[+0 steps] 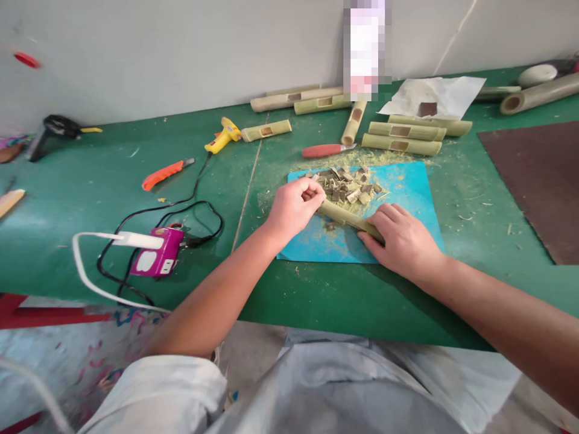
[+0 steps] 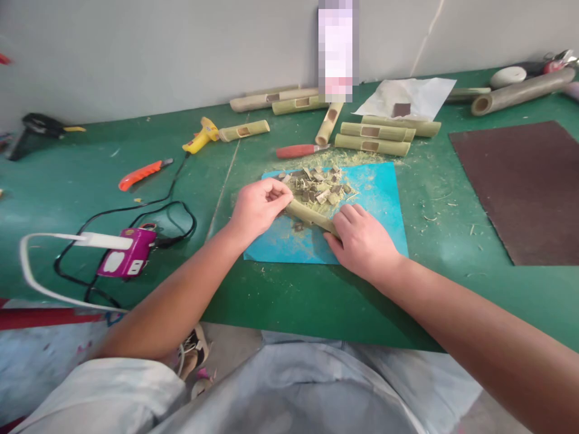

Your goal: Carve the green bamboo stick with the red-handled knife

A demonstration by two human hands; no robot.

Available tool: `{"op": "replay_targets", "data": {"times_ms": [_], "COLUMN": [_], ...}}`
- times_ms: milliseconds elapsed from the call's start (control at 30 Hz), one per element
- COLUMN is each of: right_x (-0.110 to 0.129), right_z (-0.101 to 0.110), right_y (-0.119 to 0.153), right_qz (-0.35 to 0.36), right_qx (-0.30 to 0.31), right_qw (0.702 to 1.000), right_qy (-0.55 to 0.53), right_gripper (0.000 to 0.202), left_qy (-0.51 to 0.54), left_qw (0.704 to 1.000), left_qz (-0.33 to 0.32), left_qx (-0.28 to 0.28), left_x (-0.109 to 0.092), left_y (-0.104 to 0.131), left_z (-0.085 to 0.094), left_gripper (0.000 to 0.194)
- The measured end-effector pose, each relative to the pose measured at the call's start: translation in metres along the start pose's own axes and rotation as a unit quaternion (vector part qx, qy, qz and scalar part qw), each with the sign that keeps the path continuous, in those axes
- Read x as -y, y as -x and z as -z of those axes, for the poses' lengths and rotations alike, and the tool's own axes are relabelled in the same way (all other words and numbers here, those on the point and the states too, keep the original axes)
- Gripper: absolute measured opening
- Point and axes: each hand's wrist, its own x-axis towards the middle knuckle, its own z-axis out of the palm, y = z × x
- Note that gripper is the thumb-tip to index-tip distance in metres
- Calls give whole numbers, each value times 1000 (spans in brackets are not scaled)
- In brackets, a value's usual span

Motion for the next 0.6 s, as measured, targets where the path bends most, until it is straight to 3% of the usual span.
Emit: {"op": "replay_targets", "data": {"times_ms": [600], "right_x": [2], "right_z": [-1], "right_y": [1], "right_qz": [11], "right_qx": [3], "right_qw": [1000], "right_qy": [24], "right_gripper": [20], "left_qy": [-13], "left_qw": [1000], "left_qz": [-8], "left_qx": [-21], "left_x": [-3], "left_y": [0], "left_z": [-2], "left_gripper": [9]}}
